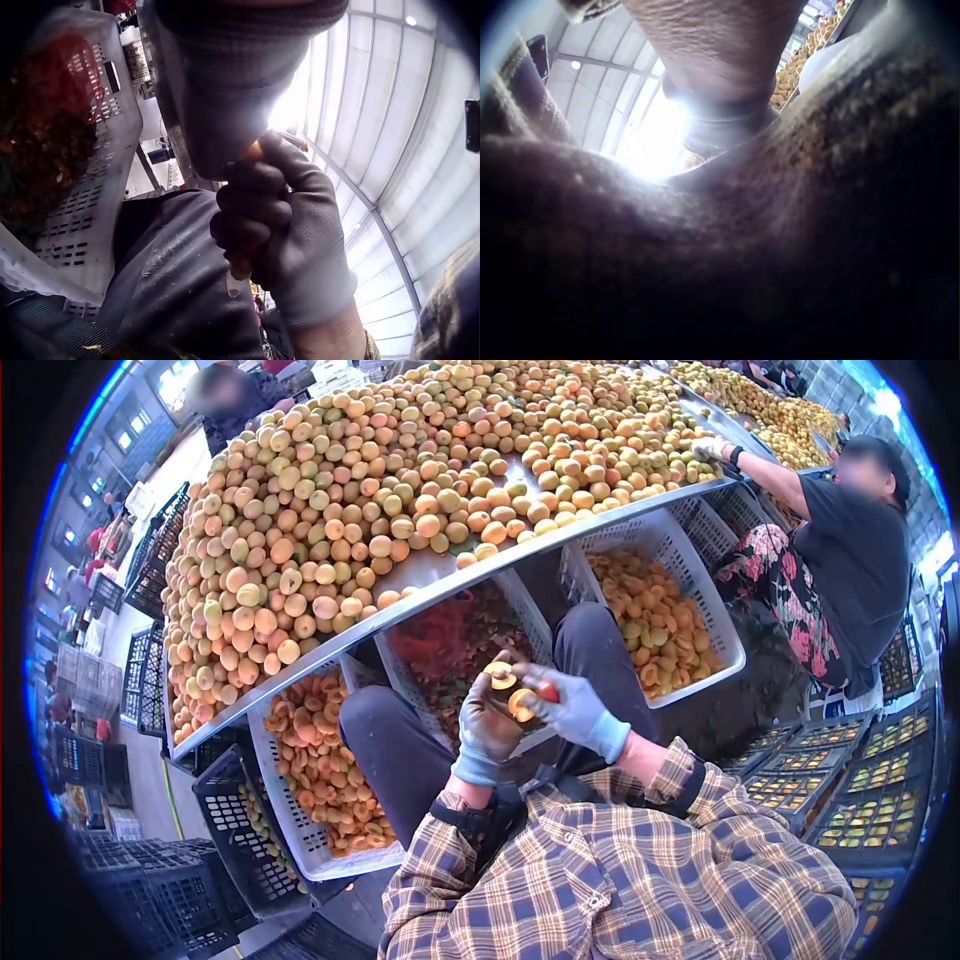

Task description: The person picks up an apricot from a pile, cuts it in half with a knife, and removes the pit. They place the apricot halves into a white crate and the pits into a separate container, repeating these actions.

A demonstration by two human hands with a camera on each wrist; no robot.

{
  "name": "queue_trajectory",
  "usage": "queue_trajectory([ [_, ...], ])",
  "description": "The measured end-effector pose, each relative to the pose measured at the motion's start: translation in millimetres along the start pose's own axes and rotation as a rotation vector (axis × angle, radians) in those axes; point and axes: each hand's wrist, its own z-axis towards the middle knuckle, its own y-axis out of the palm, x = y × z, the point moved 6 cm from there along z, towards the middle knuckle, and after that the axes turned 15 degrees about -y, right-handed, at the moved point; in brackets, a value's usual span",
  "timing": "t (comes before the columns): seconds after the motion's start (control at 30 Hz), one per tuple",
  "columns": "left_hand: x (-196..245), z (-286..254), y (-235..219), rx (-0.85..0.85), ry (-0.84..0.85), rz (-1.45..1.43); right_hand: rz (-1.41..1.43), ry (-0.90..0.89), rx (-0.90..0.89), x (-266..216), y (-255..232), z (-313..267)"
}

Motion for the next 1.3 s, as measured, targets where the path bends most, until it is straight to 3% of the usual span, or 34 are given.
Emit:
queue_trajectory([
  [0.03,-3,-1,0,0.020,-0.033,-0.003,0.090,-0.026,0.125,-1,-5,4],
  [0.17,-17,-5,17,0.041,-0.172,0.091,-0.273,-0.030,0.063,-24,-28,24],
  [0.23,-22,-4,9,0.104,-0.211,0.124,-0.701,0.021,-0.196,-22,-23,28],
  [0.3,-14,-9,7,0.226,-0.043,0.510,-0.698,0.005,-0.190,-14,-23,26],
  [0.37,-19,-13,-1,0.215,-0.111,0.563,-0.709,-0.055,-0.251,-13,-16,26],
  [0.43,-16,-14,-2,0.333,0.025,0.716,-0.726,-0.102,-0.256,-14,-12,24],
  [0.57,-19,-7,-15,0.370,0.041,0.813,-0.705,-0.127,-0.212,-7,-17,18],
  [0.63,-17,-12,7,0.418,-0.061,0.651,-0.318,-0.141,0.056,0,-29,17],
  [0.67,-19,-14,15,0.259,-0.098,0.414,-0.208,-0.213,0.217,6,-34,18],
  [0.7,-10,-17,27,0.264,-0.032,0.456,0.213,0.274,0.268,15,-35,14],
  [0.77,0,-17,29,0.234,0.022,0.371,-0.138,0.067,0.128,29,-35,17],
  [0.83,9,-18,29,0.235,0.089,0.395,-0.116,0.052,0.113,29,-25,17],
  [0.87,13,-21,30,0.279,0.142,0.476,0.232,0.178,0.215,34,-20,10],
  [0.9,15,-22,25,0.318,0.133,0.526,0.244,0.179,0.209,29,-19,14],
  [0.97,15,-22,25,0.356,0.200,0.645,0.334,0.366,0.163,34,-14,12],
  [1.0,12,-18,21,0.393,0.165,0.695,0.520,0.347,0.164,40,-5,13],
  [1.03,8,-15,14,0.425,0.132,0.748,0.435,0.402,0.140,21,-6,15],
  [1.1,4,-11,-1,0.466,0.291,0.956,0.493,0.398,0.168,40,-3,13],
  [1.17,10,-15,27,0.461,0.548,1.342,0.623,0.519,0.163,42,3,7],
  [1.23,15,-19,38,0.495,0.555,1.508,0.767,0.584,0.126,42,8,4],
  [1.3,20,-34,62,0.600,0.538,1.694,0.704,0.567,0.073,20,6,10],
])
